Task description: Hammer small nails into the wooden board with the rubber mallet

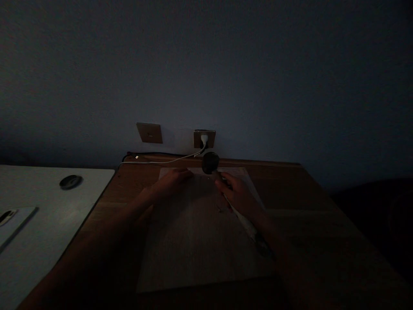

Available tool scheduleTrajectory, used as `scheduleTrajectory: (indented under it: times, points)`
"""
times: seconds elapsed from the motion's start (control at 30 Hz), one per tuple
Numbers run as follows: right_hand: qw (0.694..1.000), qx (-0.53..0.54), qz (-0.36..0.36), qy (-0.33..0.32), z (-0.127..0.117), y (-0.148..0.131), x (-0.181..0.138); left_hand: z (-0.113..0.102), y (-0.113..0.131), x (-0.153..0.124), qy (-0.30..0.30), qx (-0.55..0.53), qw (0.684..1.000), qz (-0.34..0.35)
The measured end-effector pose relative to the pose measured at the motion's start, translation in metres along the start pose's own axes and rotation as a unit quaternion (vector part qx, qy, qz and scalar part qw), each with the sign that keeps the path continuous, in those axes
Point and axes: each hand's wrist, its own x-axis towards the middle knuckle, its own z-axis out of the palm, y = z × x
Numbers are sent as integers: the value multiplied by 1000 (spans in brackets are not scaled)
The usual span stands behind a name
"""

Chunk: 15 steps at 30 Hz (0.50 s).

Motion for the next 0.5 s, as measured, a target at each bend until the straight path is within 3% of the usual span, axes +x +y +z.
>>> scheduleTrajectory:
  times: [0.2,0.37,0.5]
  points:
    - [1000,-4,7,-9,2,-3,-1,18,-14,-16,46,-45,998,-20]
    - [1000,-3,7,-2,1,-1,-1,12,-4,-14,25,20,999,36]
    - [1000,1,-2,-3,0,-1,-1,3,6,-12,-26,123,989,76]
